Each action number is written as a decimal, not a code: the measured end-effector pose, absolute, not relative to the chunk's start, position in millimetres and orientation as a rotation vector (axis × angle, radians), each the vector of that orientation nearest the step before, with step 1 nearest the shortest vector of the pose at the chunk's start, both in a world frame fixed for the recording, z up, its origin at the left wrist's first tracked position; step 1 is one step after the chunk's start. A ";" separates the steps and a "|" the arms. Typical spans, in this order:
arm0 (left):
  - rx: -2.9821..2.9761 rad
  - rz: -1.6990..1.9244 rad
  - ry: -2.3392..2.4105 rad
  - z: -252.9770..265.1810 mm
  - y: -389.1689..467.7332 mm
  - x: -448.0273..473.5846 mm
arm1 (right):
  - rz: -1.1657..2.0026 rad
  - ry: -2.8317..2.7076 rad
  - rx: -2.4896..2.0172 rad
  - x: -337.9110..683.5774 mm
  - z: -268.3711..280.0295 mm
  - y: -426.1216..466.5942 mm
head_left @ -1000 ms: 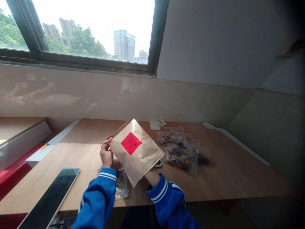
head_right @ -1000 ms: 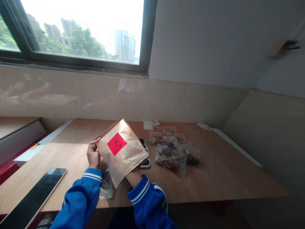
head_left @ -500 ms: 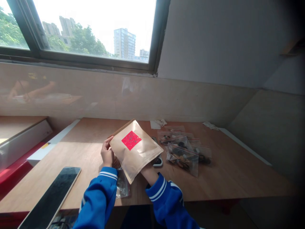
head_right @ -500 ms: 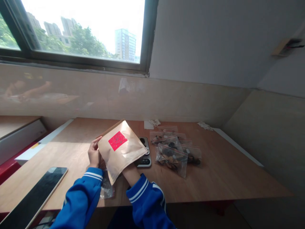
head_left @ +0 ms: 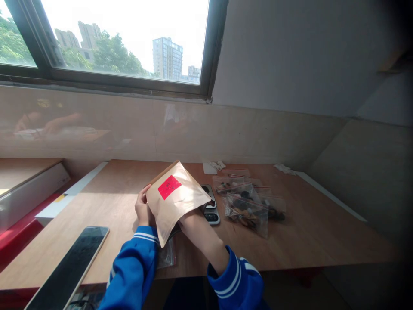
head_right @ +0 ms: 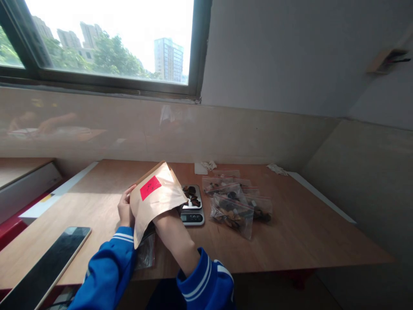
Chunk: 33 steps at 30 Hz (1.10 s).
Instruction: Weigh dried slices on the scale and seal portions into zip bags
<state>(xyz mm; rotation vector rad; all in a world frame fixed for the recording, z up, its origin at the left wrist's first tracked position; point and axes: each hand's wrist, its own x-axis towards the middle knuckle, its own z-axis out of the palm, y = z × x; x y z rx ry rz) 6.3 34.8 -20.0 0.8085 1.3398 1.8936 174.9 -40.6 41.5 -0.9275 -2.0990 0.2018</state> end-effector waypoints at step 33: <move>0.768 1.946 1.384 -76.5 65.1 -22.6 | -0.226 -1.916 -1.417 231.8 -47.6 2.0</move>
